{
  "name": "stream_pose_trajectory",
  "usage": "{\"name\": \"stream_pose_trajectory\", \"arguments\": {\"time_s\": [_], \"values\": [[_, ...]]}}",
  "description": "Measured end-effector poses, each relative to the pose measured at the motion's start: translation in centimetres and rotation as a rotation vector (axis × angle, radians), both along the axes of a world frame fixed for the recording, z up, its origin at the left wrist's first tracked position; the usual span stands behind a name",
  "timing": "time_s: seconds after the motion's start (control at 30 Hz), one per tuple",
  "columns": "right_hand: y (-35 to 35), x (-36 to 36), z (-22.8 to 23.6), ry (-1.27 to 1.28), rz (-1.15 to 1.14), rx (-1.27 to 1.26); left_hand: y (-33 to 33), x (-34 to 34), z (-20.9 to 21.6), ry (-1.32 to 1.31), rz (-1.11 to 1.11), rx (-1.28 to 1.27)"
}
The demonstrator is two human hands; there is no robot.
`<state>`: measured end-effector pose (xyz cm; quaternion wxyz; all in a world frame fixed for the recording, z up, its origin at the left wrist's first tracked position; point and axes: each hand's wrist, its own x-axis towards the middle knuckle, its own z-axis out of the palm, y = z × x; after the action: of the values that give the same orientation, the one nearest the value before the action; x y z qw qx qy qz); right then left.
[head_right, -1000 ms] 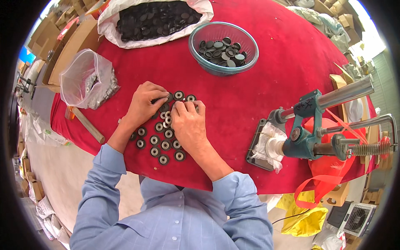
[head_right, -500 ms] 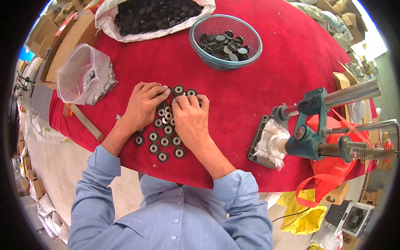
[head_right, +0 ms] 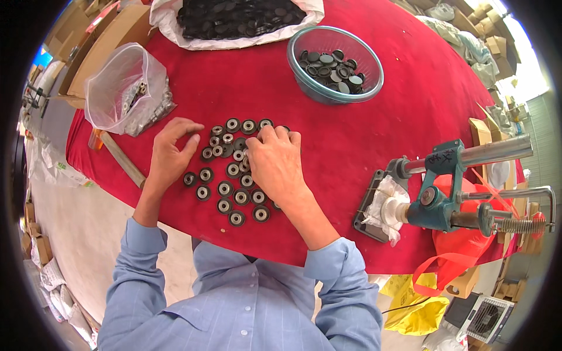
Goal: The person pours dark circular plastic parts onto a red table, arranges them in rows, then places small metal inserts into the center of each part. The assembled parts remain on the table as the person continues the process.
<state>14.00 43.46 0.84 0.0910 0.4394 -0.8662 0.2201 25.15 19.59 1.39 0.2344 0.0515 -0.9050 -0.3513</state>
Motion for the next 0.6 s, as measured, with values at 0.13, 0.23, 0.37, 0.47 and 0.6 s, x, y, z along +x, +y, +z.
{"name": "stream_pose_trajectory", "arguments": {"time_s": [0.13, 0.23, 0.37, 0.47, 0.6], "values": [[0.2, -0.1, 0.0, -0.04, 0.015, 0.018, 1.3, 2.0, -0.4, -0.045, 0.041, -0.017], [0.2, -0.1, 0.2, -0.085, 0.035, 0.014, 1.8, 2.1, -0.7, -0.046, 0.005, -0.039], [-0.1, -0.1, 1.4, -0.27, 0.067, 0.011, 1.8, 2.0, -1.3, -0.101, -0.014, -0.051], [-0.2, 0.1, 1.0, -0.275, 0.096, -0.018, 1.8, 2.0, -1.5, -0.076, -0.029, -0.018], [-0.2, 0.0, 1.0, -0.354, 0.12, -0.022, 1.7, 2.0, -1.1, -0.1, -0.016, 0.045]]}}
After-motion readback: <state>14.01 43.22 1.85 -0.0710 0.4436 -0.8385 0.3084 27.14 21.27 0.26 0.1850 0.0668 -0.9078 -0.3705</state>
